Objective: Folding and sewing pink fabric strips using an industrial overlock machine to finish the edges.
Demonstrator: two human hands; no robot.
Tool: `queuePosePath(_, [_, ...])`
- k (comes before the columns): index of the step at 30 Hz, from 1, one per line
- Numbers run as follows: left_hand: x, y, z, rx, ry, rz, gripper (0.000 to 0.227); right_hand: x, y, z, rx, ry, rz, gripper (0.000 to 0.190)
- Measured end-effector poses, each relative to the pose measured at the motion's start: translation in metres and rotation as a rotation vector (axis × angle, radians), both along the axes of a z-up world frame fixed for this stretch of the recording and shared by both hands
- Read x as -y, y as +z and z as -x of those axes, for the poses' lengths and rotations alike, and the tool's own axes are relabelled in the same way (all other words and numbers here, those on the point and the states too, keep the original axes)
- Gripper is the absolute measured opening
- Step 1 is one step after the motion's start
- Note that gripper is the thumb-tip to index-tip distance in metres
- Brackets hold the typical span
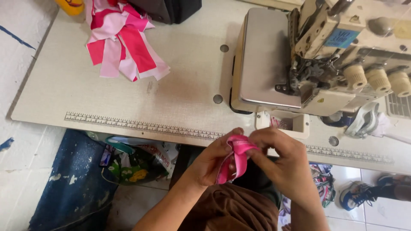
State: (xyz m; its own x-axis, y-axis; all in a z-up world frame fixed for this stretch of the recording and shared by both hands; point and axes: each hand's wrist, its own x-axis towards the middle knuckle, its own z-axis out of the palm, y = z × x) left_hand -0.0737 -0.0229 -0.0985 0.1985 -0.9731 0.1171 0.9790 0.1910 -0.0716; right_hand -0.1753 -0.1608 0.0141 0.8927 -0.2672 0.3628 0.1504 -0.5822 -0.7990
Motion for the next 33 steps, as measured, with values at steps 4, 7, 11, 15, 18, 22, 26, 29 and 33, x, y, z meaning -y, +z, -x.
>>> queuePosePath(4, [0.010, 0.010, 0.001, 0.179, -0.011, -0.034, 0.044, 0.014, 0.032, -0.001, -0.006, 0.069, -0.031, 0.017])
queuePosePath(7, [0.020, 0.025, 0.004, 0.448, 0.013, -0.093, 0.055, 0.018, 0.068, -0.008, -0.044, 0.022, 0.098, 0.012])
queuePosePath(11, [0.022, 0.045, 0.004, 0.727, 0.176, -0.089, 0.049, 0.034, 0.080, -0.010, -0.102, -0.120, 0.154, 0.011])
queuePosePath(15, [0.011, 0.072, -0.016, 0.967, 0.246, -0.279, 0.053, 0.055, 0.073, 0.000, -0.041, -0.102, -0.027, 0.010])
queuePosePath(18, [0.004, 0.096, -0.030, 1.172, 0.308, -0.368, 0.025, 0.072, 0.060, 0.014, -0.018, -0.126, -0.044, 0.006])
queuePosePath(22, [0.002, 0.114, -0.047, 1.431, 0.387, -0.374, 0.020, 0.093, 0.027, 0.033, -0.010, 0.094, -0.030, 0.004])
queuePosePath(26, [0.008, 0.156, -0.063, 2.118, 0.338, -0.388, 0.026, 0.069, 0.003, 0.038, -0.192, 0.169, -0.107, 0.024])
queuePosePath(29, [0.021, 0.192, -0.064, 2.476, 0.079, -0.388, 0.024, 0.041, -0.009, 0.029, -0.055, 0.083, -0.242, 0.025])
queuePosePath(33, [0.035, 0.238, -0.058, 2.719, -0.169, -0.333, 0.008, 0.016, -0.023, 0.013, 0.267, 0.055, -0.518, 0.011])
